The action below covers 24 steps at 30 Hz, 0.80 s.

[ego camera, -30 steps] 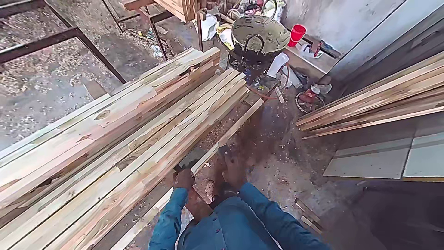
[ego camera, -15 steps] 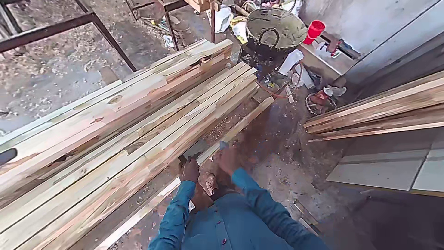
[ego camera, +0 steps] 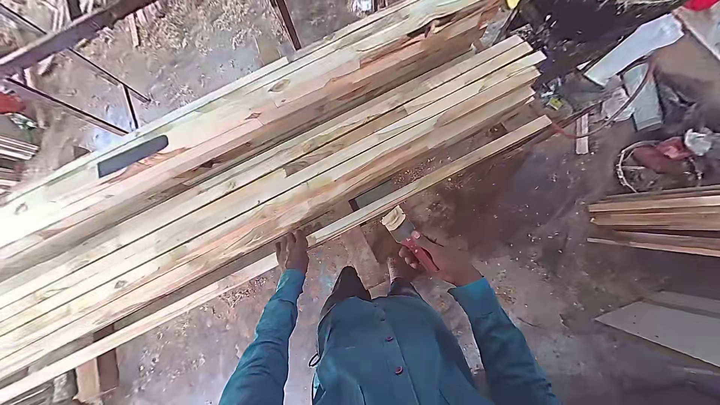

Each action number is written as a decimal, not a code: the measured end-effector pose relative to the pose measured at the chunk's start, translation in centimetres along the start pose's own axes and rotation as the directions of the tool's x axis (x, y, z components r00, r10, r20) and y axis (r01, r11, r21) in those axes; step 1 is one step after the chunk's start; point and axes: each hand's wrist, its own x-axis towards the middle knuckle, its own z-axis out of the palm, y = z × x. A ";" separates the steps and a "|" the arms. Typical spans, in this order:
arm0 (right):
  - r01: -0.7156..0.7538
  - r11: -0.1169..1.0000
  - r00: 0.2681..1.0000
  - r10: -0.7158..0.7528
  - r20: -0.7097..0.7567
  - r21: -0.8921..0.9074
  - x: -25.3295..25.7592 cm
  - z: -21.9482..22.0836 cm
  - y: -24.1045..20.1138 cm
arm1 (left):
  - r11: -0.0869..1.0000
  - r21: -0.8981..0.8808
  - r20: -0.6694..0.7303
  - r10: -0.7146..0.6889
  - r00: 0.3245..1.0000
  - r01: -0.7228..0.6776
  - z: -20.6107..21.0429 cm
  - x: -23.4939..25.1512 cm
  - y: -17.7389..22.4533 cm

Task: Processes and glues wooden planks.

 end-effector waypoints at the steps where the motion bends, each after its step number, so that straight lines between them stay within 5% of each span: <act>1: 0.045 0.999 0.999 -0.045 0.003 0.006 -0.1 0.7 0.2 | 0.999 -0.002 0.105 0.040 0.994 -0.040 -1.3 0.6 0.0; 4: 0.072 0.997 0.996 -0.071 -0.049 0.024 -0.7 3.4 1.3 | 0.992 -0.078 0.412 0.118 0.903 -0.094 -3.3 1.7 -0.7; 8: 0.013 0.993 0.963 0.020 -0.270 0.120 -0.1 8.4 3.9 | 0.995 -0.079 0.233 0.082 0.969 -0.065 -1.3 1.0 -2.7; 12: 0.134 0.974 0.910 -0.048 -0.411 0.185 1.3 13.6 7.2 | 0.971 -0.035 0.069 0.239 0.969 -0.237 0.7 0.9 -5.7; 15: 0.173 0.953 0.899 -0.050 -0.436 0.247 0.7 17.5 9.4 | 0.931 -0.156 0.360 0.364 0.859 -0.329 -1.5 2.4 -7.8; 19: 0.135 0.942 0.865 0.040 -0.500 0.307 0.8 20.8 9.5 | 0.836 -0.378 0.333 0.523 0.785 -0.397 -4.2 4.0 -10.5; 22: 0.131 0.946 0.848 0.049 -0.527 0.298 1.0 22.3 10.6 | 0.729 -0.531 0.379 0.661 0.648 -0.433 -2.9 6.5 -13.1; 24: 0.094 0.971 0.861 0.030 -0.508 0.218 1.5 22.8 10.2 | 0.709 -0.608 0.394 0.661 0.639 -0.358 -1.0 7.3 -14.4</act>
